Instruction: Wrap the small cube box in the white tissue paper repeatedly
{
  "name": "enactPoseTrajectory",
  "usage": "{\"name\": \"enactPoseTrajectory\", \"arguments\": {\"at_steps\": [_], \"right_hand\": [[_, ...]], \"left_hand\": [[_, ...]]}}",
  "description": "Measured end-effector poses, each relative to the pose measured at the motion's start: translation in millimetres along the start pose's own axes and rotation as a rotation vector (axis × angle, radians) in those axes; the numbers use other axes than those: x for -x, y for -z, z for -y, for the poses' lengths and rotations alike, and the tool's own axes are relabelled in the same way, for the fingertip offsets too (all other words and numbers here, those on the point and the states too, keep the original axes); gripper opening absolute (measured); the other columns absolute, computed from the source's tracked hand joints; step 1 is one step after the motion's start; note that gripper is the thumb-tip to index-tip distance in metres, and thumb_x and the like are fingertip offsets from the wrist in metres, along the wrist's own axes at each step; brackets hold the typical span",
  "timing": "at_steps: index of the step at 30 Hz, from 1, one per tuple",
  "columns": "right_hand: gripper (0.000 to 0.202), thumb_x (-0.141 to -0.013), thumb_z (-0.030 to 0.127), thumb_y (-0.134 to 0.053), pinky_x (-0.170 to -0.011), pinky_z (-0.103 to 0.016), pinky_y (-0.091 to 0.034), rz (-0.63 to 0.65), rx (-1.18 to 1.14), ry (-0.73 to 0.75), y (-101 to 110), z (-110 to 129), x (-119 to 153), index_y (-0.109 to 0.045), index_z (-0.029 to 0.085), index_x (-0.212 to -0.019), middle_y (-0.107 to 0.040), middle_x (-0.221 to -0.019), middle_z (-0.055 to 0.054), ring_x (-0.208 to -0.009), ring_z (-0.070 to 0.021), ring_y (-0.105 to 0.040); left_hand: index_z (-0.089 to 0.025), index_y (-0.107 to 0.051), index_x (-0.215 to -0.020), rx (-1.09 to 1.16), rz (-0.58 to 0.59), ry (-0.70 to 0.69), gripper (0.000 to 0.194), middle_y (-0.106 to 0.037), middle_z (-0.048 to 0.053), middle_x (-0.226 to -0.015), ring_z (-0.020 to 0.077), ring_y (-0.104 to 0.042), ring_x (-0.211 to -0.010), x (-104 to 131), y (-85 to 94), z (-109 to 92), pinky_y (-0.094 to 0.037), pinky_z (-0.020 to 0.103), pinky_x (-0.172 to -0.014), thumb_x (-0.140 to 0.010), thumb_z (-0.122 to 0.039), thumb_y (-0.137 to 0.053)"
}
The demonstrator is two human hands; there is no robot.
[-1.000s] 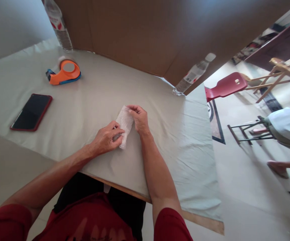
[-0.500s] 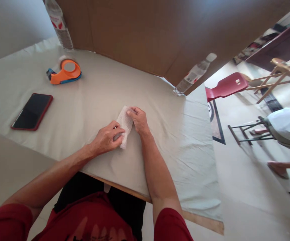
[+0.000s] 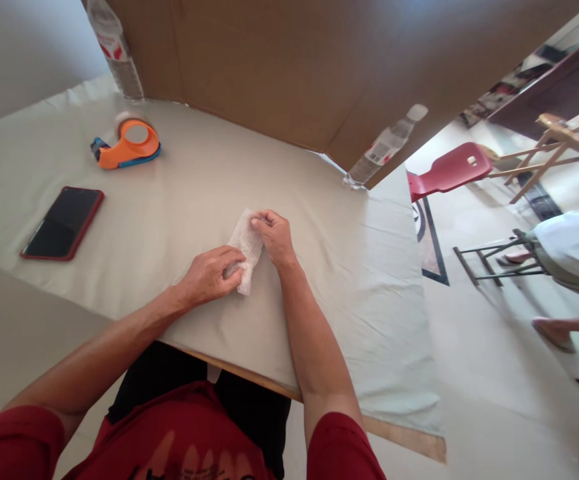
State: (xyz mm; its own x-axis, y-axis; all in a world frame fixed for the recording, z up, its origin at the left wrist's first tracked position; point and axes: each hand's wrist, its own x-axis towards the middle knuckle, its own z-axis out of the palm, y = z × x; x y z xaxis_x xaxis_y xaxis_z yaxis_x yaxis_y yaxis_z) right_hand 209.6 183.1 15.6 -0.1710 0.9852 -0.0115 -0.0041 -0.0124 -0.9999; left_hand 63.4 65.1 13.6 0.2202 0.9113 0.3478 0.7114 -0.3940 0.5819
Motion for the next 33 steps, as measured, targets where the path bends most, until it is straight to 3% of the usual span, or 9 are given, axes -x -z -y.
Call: {"name": "enactPoseTrajectory", "arguments": {"at_steps": [5,8,12,17,23,28,33], "right_hand": [[0.02,-0.064,0.035,-0.071,-0.061,-0.026,-0.044,0.013,0.023,0.02,-1,5,2,-0.064,0.02,-0.075,-0.061,-0.066,0.004,-0.061,-0.0114,-0.052],[0.018,-0.065,0.033,-0.071,-0.061,-0.026,-0.045,0.01,0.027,0.037,-3,8,4,-0.064,0.02,-0.075,-0.061,-0.065,0.004,-0.061,-0.0112,-0.052],[0.016,-0.065,0.032,-0.071,-0.06,-0.025,-0.045,0.012,0.017,0.047,-5,10,5,-0.065,0.019,-0.074,-0.062,-0.065,0.004,-0.06,-0.0108,-0.053],[0.013,-0.067,0.03,-0.07,-0.059,-0.025,-0.045,0.038,0.029,0.076,-7,15,8,-0.065,0.019,-0.074,-0.064,-0.066,0.004,-0.06,-0.0105,-0.054],[0.009,-0.073,0.026,-0.068,-0.062,-0.025,-0.047,0.097,0.076,0.138,-5,35,30,-0.068,0.019,-0.079,-0.066,-0.069,0.003,-0.063,-0.0108,-0.058],[0.006,-0.079,0.023,-0.065,-0.072,-0.028,-0.051,0.092,0.201,0.237,-7,50,61,-0.068,0.02,-0.081,-0.069,-0.078,0.001,-0.072,-0.0129,-0.063],[0.01,-0.084,0.019,-0.06,-0.08,-0.029,-0.054,0.086,0.366,0.33,-16,51,97,-0.069,0.021,-0.086,-0.074,-0.087,0.0,-0.082,-0.015,-0.068]], "left_hand": [[-0.018,-0.071,-0.101,-0.067,-0.023,0.012,0.022,-0.067,0.012,-0.127,0.0178,-0.071,-0.083,2,-1.0,0,-0.056,0.03,-0.07,-0.085,-0.023,-0.057],[-0.018,-0.071,-0.104,-0.08,-0.044,-0.045,0.023,-0.065,0.012,-0.134,0.0178,-0.071,-0.087,2,0.1,0,-0.054,0.028,-0.069,-0.086,-0.022,-0.057],[-0.019,-0.07,-0.108,-0.068,-0.016,-0.094,0.026,-0.072,0.008,-0.122,0.0198,-0.072,-0.095,0,2.3,-1,-0.054,0.028,-0.074,-0.088,-0.019,-0.055],[-0.019,-0.071,-0.106,-0.055,0.051,-0.051,0.025,-0.075,0.006,-0.106,0.0214,-0.071,-0.096,-2,2.8,-1,-0.055,0.032,-0.081,-0.088,-0.019,-0.054],[-0.019,-0.066,-0.104,-0.076,0.003,0.124,0.022,-0.067,0.007,-0.112,0.0168,-0.066,-0.08,-1,6.2,-6,-0.052,0.03,-0.071,-0.084,-0.026,-0.061],[-0.021,-0.057,-0.094,-0.1,-0.032,0.296,0.025,-0.061,0.005,-0.103,0.0199,-0.064,-0.085,-1,8.3,-8,-0.053,0.033,-0.075,-0.078,-0.035,-0.069],[-0.021,-0.051,-0.114,-0.001,-0.061,0.376,0.047,-0.061,0.007,-0.115,0.0211,-0.064,-0.094,-2,6.0,-2,-0.055,0.036,-0.083,-0.075,-0.038,-0.07]]}}
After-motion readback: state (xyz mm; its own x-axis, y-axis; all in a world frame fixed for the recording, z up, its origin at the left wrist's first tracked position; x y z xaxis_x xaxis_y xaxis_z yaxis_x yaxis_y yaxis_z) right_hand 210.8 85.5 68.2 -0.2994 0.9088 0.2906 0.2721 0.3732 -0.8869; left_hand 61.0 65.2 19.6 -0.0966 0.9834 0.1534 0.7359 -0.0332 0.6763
